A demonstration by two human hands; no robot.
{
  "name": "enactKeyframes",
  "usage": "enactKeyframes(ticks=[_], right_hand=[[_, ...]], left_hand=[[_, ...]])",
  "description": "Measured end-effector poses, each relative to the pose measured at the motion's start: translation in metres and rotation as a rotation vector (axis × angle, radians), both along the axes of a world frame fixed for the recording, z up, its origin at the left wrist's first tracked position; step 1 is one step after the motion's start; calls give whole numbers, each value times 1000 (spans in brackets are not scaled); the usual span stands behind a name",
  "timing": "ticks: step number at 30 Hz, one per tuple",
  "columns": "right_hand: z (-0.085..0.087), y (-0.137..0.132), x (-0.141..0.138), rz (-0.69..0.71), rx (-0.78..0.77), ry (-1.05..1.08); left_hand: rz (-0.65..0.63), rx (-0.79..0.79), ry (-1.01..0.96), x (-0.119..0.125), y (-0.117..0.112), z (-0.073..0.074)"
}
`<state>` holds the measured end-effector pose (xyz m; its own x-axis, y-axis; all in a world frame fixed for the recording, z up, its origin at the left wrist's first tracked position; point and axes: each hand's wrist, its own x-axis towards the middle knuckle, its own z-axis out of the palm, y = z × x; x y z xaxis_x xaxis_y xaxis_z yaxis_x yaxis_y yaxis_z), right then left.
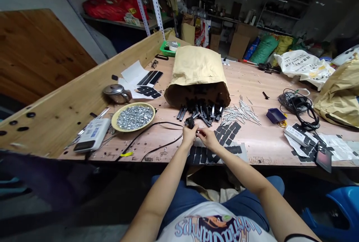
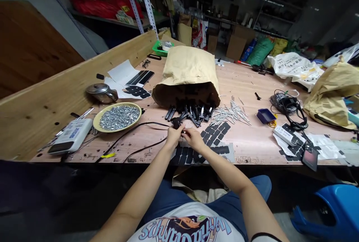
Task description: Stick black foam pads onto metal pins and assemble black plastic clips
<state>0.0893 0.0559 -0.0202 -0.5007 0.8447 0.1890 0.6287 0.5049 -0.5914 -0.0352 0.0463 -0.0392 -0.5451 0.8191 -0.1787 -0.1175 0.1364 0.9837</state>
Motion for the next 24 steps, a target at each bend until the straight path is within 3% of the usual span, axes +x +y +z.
enactKeyframes(ticks=[3, 5, 7, 12, 14, 19, 22, 24], right_hand=[[5, 12, -4, -150, 24, -233], [13, 24, -4, -249, 11, -456], [18, 33, -5, -259, 1, -584], [21, 40, -10, -201, 19, -603], [21, 41, -11, -190, 31, -602], [16, 41, 0, -247, 57, -424], [9, 37, 14, -333, 24, -120], [6, 34, 23, -378, -111, 163]], left_hand=[[80, 59, 24, -3, 1, 4], [45, 69, 112, -8, 5, 5], [-15, 46, 272, -10, 11, 5], [-151, -83, 876, -4, 37, 11], [-195, -160, 1011, -2, 45, 15], [-286, -144, 1155, -8, 38, 16], [-346, 31, 1264, -13, 19, 11], [-356, 192, 1312, -13, 5, 8]])
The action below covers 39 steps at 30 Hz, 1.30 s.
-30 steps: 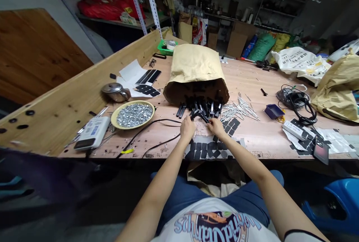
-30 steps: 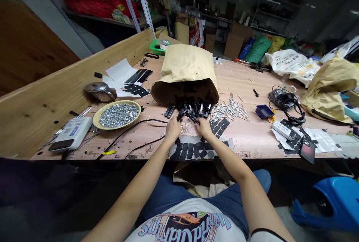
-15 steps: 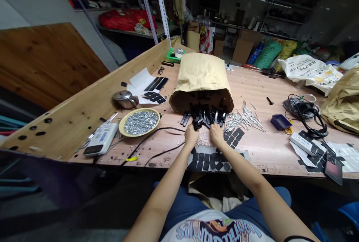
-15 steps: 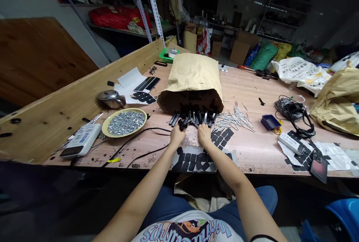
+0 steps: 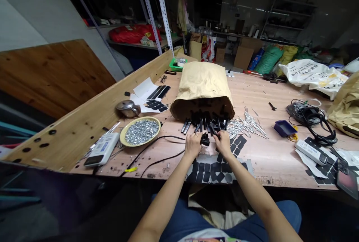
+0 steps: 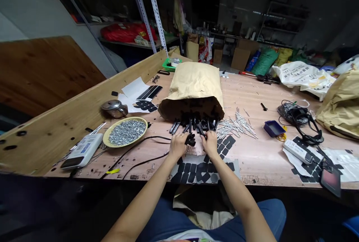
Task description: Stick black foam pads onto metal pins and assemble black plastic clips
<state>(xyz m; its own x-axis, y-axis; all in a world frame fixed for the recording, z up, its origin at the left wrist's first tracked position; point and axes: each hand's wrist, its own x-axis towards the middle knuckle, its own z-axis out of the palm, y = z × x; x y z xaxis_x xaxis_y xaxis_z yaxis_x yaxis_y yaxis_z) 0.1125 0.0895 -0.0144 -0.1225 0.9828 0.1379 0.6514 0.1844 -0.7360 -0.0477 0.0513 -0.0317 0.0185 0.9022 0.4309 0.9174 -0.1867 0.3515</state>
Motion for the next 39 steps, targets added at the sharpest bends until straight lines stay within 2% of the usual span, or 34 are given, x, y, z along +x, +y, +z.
enactKeyframes(ticks=[3, 5, 6, 8, 10, 13, 15, 18, 21, 24, 27, 29, 31, 34, 39], right_hand=[[0, -9, 7, 54, -367, 511], [1, -15, 9, 130, -596, 761], [3, -18, 9, 150, -657, 838], [5, -22, 10, 132, -687, 922], [5, -24, 10, 77, -634, 964], [3, -31, 10, 22, -418, 919], [0, -41, 8, 33, -242, 749], [-4, -61, 3, 96, -32, 375], [-3, -67, 1, 197, 138, 99], [6, -46, 4, 226, 191, -75], [17, -8, 4, -3, 108, -326], [21, 16, 0, -94, 36, -504], [20, 30, -3, -74, 16, -601], [18, 35, -2, -52, 50, -571], [22, 15, 24, -92, 165, -262]], left_hand=[[-152, 180, 21, 8, -15, -3], [-269, 250, 9, 16, -22, -5], [-324, 265, -15, 20, -26, -6], [-393, 257, -130, 28, -32, -9], [-322, 207, -382, 36, -40, -11], [25, 24, -954, 51, -47, -10], [191, -109, -1323, 62, -45, -6], [221, -205, -1751, 72, -36, 2], [257, -241, -1987, 69, -29, 10], [329, -154, -2033, 60, -29, 16], [355, -114, -1992, 55, -32, 20], [305, -162, -1963, 54, -35, 22], [229, -214, -1927, 54, -38, 24], [181, -235, -1849, 53, -43, 25], [185, -204, -1707, 51, -50, 25]])
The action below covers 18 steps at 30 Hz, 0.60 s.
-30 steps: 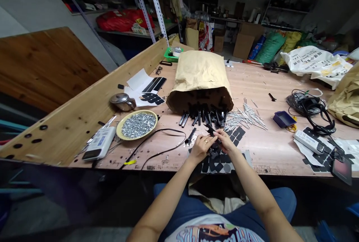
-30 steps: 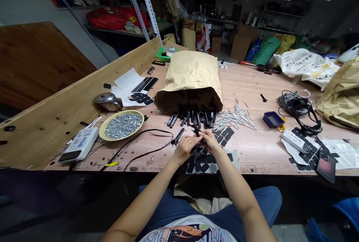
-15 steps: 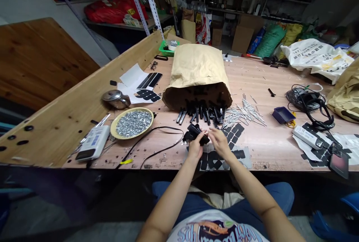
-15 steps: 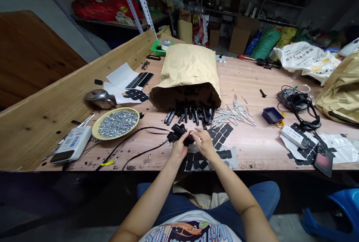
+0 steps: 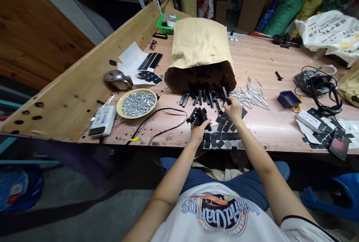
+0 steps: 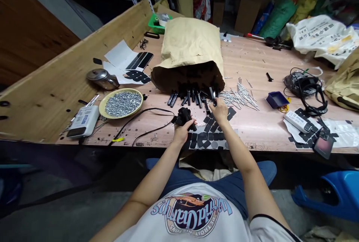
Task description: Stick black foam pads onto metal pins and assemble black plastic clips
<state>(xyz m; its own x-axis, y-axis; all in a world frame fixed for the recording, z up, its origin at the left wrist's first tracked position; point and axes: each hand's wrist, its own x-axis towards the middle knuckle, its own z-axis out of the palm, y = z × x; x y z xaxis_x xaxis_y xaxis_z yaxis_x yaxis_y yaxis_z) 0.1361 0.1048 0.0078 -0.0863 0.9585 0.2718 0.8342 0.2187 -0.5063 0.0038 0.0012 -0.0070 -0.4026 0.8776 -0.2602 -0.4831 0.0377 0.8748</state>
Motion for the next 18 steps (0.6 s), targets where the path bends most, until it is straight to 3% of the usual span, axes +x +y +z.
enactKeyframes(ticks=[5, 11, 15, 18], right_hand=[[21, -33, 33, 121, -130, 268], [56, -62, 44, 360, -527, 262], [57, -70, 30, 260, -589, 323], [46, -77, 21, 203, -564, 436]], left_hand=[[-69, 62, 180, 4, -8, -3], [-268, 103, 431, 10, -24, -4], [-370, 164, 460, 18, -28, -3], [-306, 167, 522, 21, -25, -8]])
